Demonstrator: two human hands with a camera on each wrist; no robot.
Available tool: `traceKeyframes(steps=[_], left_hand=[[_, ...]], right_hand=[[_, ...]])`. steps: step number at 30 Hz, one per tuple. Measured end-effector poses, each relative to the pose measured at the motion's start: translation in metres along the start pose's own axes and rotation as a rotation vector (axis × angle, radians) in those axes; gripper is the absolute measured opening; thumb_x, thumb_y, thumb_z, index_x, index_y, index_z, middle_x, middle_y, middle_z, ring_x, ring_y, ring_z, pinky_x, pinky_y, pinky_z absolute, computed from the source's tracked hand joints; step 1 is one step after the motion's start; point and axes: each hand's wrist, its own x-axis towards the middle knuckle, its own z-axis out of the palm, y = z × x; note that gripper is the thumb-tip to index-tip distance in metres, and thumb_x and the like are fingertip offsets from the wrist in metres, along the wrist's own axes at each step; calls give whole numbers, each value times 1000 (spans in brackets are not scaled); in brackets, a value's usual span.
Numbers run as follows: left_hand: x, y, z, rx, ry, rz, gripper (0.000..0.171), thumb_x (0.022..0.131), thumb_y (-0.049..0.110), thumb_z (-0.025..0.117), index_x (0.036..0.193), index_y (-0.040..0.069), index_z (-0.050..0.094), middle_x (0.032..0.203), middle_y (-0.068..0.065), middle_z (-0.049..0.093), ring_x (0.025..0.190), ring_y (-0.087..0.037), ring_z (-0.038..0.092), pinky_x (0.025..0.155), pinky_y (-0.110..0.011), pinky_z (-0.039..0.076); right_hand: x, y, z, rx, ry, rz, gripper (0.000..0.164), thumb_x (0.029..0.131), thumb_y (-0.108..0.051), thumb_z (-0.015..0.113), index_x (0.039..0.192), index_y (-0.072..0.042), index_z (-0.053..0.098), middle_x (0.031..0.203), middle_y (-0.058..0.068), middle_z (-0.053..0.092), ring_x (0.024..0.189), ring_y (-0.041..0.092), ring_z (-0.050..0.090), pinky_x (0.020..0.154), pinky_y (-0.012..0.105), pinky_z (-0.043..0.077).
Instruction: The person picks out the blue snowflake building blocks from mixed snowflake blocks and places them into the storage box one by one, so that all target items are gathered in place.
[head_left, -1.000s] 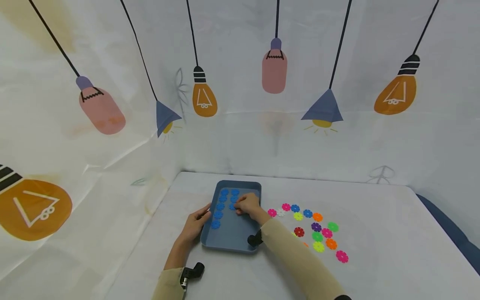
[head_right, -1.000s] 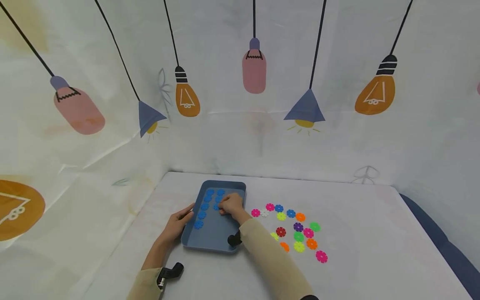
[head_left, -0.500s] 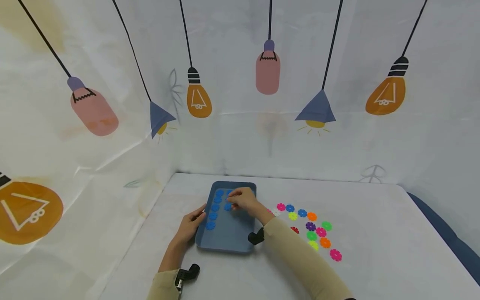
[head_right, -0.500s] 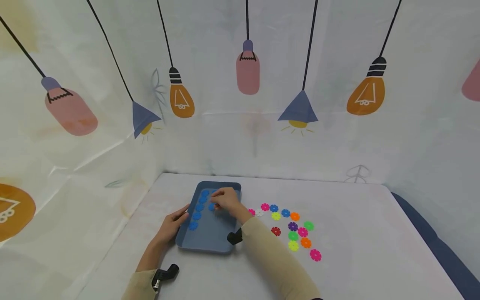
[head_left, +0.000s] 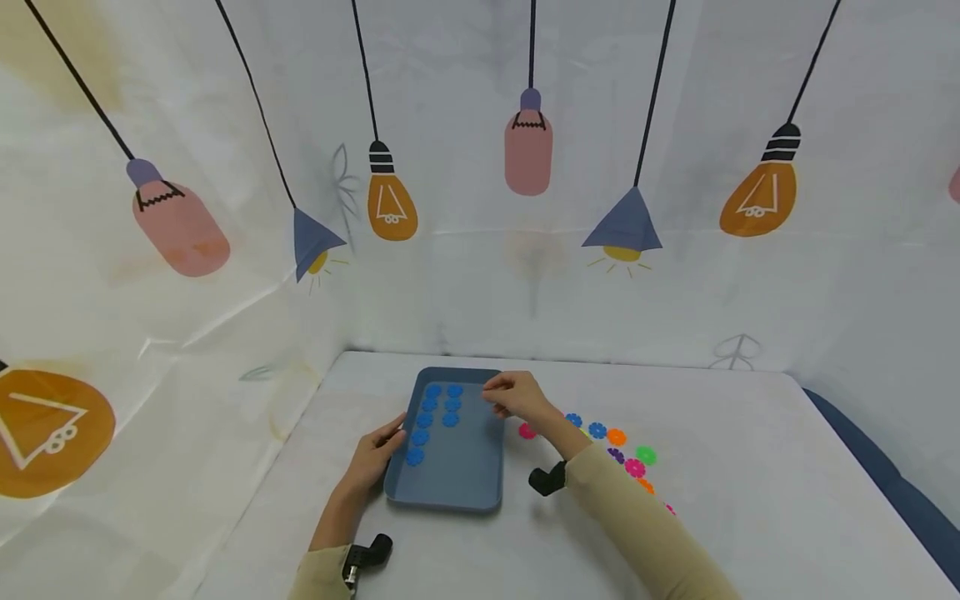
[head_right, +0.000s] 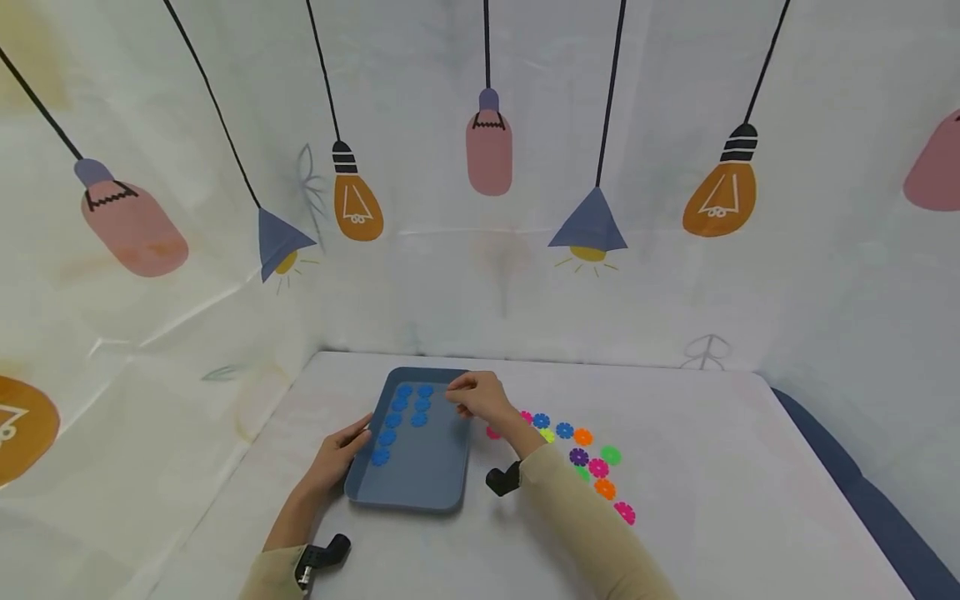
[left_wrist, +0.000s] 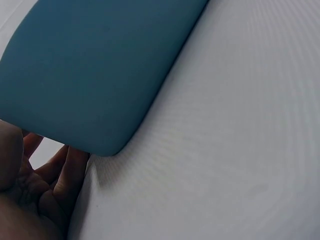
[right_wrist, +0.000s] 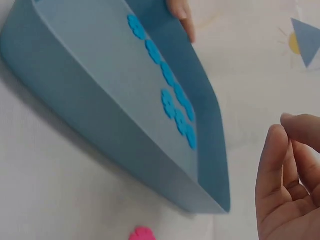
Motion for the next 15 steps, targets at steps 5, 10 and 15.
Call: traceKeyframes(steps=[5, 10, 15], left_hand=[[0, 1, 1, 9, 4, -5, 48, 96, 26, 63, 141, 13, 53, 137, -16, 53, 131, -32, 42, 108, -51, 30], [-1, 1, 0, 2, 7, -21, 48, 96, 26, 63, 142, 13, 52, 137, -17, 53, 132, -31, 41, 109, -51, 28], [-1, 0, 0, 23, 3, 1, 47, 97, 24, 62, 142, 12, 52, 139, -17, 51, 133, -31, 41, 109, -51, 29]], right_hand=[[-8, 0, -28, -19, 21, 0, 20, 90, -14, 71, 105, 0, 69, 92, 12, 68, 81, 37, 64, 65, 33, 55], [-15, 6, -52, -65, 62, 27, 19, 92, -15, 69, 104, 0, 69, 97, 16, 67, 83, 40, 62, 67, 34, 55], [-18, 18, -76, -106, 105, 68, 22, 93, -17, 67, 107, 0, 68, 106, 22, 64, 87, 40, 61, 73, 36, 55]])
